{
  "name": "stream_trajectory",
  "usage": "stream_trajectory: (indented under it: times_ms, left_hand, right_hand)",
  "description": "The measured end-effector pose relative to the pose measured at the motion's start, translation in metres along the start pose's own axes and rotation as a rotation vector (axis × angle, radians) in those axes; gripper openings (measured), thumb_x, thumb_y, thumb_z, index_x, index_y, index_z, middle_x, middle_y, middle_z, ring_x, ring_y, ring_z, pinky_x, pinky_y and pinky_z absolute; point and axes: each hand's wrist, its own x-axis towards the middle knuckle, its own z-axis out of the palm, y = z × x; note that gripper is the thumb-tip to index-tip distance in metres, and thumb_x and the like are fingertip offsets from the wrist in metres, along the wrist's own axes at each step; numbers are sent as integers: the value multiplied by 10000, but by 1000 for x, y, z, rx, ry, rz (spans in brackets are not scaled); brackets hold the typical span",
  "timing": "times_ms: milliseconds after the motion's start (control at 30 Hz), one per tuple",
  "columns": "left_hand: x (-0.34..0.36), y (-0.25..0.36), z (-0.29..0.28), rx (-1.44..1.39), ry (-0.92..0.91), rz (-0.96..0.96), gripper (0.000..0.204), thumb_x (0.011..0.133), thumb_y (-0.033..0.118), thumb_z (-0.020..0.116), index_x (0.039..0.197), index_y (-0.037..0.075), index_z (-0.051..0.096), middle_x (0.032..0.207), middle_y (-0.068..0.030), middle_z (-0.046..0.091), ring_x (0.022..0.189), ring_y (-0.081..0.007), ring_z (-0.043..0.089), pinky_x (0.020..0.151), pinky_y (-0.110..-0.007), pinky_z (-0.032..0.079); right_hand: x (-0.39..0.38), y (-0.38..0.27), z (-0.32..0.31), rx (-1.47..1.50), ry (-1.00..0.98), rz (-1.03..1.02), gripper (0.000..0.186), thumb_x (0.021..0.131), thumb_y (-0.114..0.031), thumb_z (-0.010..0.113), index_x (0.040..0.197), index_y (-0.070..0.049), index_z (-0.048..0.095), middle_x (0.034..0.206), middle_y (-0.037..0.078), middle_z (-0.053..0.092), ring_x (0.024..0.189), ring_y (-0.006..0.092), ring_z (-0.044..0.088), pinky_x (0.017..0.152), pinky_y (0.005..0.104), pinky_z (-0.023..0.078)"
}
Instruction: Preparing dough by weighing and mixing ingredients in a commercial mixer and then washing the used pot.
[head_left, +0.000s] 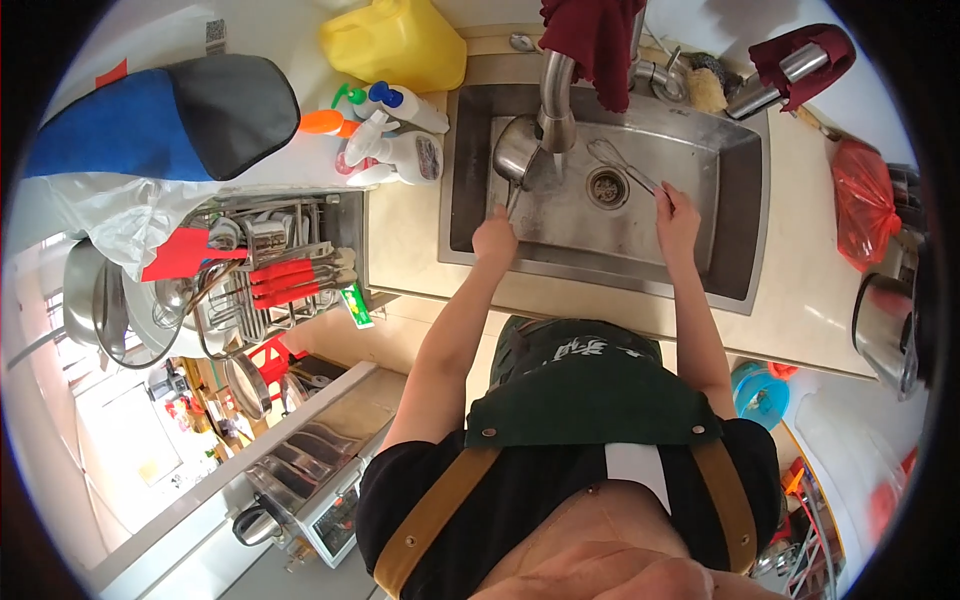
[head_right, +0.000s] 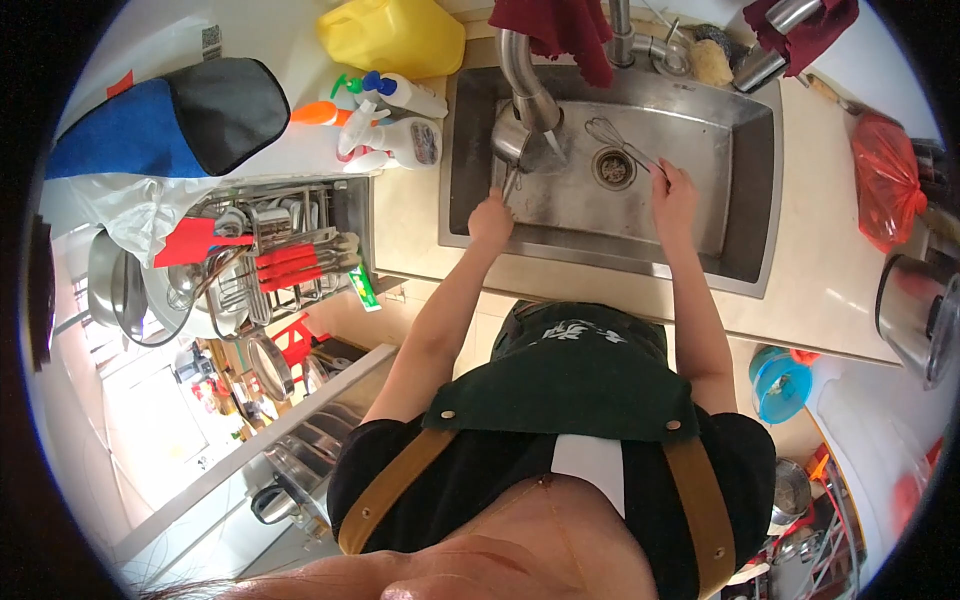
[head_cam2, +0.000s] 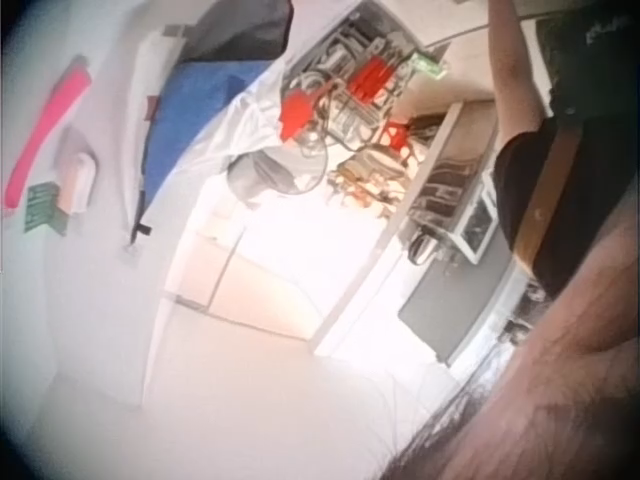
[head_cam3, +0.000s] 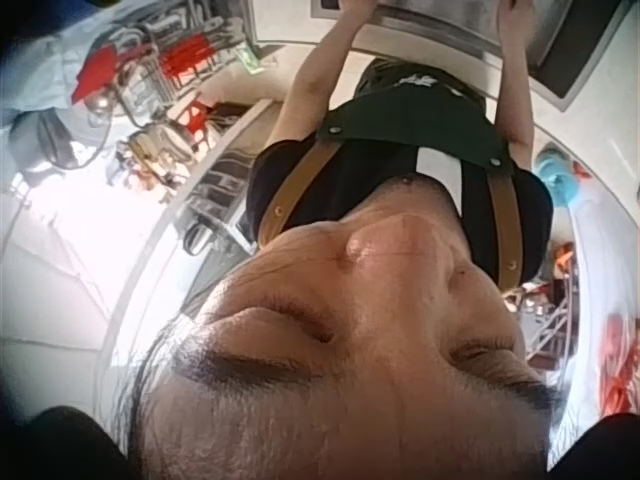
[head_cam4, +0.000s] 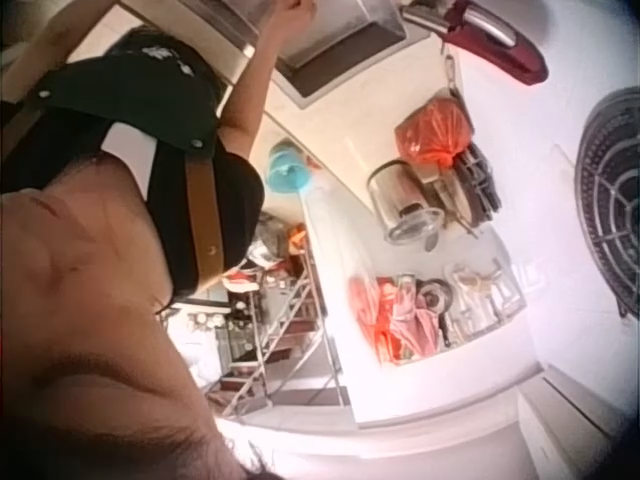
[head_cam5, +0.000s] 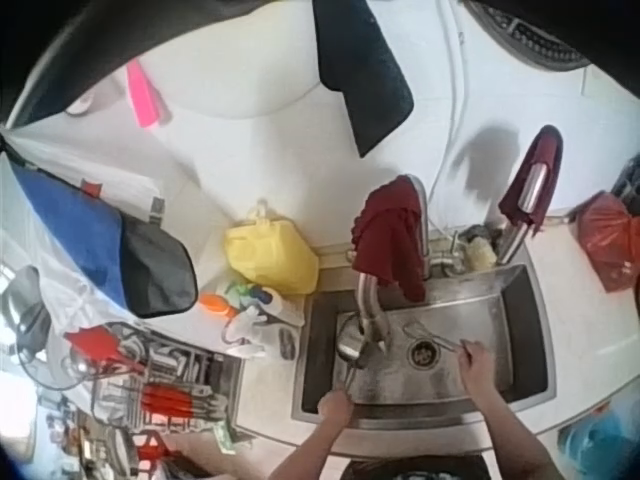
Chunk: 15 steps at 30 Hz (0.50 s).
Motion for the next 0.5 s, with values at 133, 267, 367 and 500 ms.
stream_trajectory:
  times_ms: [133,267,367,500]
  left_hand:
    - [8,-14,-12,72,146,23,197,753,80,505,919,27,413,766,-151,589,714,-316,595,621,-388,485]
    - [14,-11,-33,92,291,7,161,753,58,498,882,36,404,749,-140,574,711,-310,591,612,-379,484]
    - [14,-8,-37,72,316,9,170,742,56,514,873,29,409,760,-158,569,732,-310,587,610,-385,482]
    - [15,-15,-3,-145,222,100,179,732,96,561,857,19,458,726,-141,574,645,-256,588,526,-345,460]
  right_hand:
    - [-5,5,1,-4,3,-1,211,787,-167,565,913,-4,608,667,149,534,567,270,520,531,330,404]
    - [-8,10,2,-17,21,-27,221,789,-182,562,915,-7,609,673,149,538,581,276,528,538,335,408]
    - [-9,12,1,-43,11,6,230,789,-193,562,916,-7,611,672,150,538,580,278,528,539,337,408]
    - [-11,8,0,-45,6,33,257,803,-216,542,922,2,609,688,158,552,586,255,535,558,321,415]
